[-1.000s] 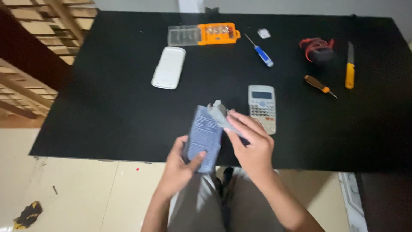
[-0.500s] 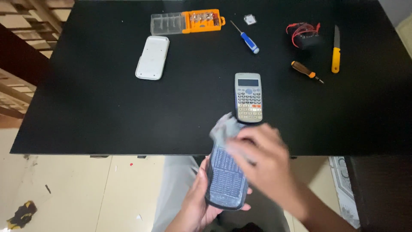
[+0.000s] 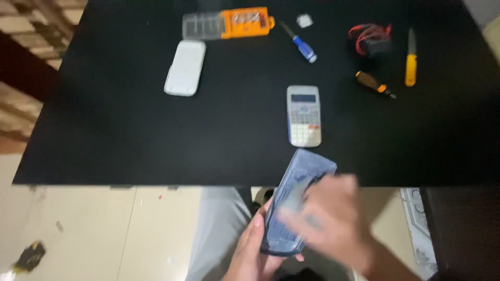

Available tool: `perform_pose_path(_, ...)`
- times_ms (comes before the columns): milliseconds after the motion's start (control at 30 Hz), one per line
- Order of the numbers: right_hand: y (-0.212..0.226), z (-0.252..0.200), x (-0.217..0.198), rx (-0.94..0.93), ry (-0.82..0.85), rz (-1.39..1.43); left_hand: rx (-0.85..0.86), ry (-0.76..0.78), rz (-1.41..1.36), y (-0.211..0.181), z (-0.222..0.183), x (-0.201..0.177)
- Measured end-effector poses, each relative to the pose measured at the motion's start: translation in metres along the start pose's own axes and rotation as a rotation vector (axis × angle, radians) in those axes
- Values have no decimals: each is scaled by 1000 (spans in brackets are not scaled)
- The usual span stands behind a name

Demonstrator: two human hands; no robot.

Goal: Cleaning a scientific calculator with a cloth and reassembling its plastic casing using a screwdriver.

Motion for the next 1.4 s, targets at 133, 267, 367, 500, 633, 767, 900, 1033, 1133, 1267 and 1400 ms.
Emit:
perform_pose_path(133,-24,-30,23,270,40,-80,49,35,-79,0,4,1)
perform_pose_path(267,-40,-45,22,277,71,-165,9,-67,26,-4,-10,0)
perform_pose_path(367,-66,-62,8,363,52,-271,-55,-28,172,-3,-27,9)
perform_pose_path(500,-79,-61,-8,641,-22,-70,44,31,166,-11,-25,20)
perform_pose_path(633,-91,-79,2,1000,-347,746,-99,-344,443,-22,-30,2)
perform_pose_path(767,-87,-90,14,945,-418,1410,-99,-365,764,-23,-17,-22)
perform_pose_path(900,-74,-96,15,812,-456,2076,-134,-327,804,-24,-12,-24)
perform_pose_path(1033,-68,-96,17,677,-476,2395,-84,-240,825,-18,-5,-28)
perform_pose_path(1133,-81,-123,38,640,-548,2316,-63,-238,816,-24,-4,-25)
perform_pose_path(1267,-106,-182,53,707,-596,1991,24,-99,823,-17,-2,-31)
perform_pose_path(1400,-82,-143,50,486,-335,1905,38,-102,752,-2,12,-49)
Point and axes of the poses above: each hand's wrist, its own z-axis towards the middle knuckle, its own x-axis out of the palm, y = z × x, the point moved 8 cm from there along z, towards the middle knuckle
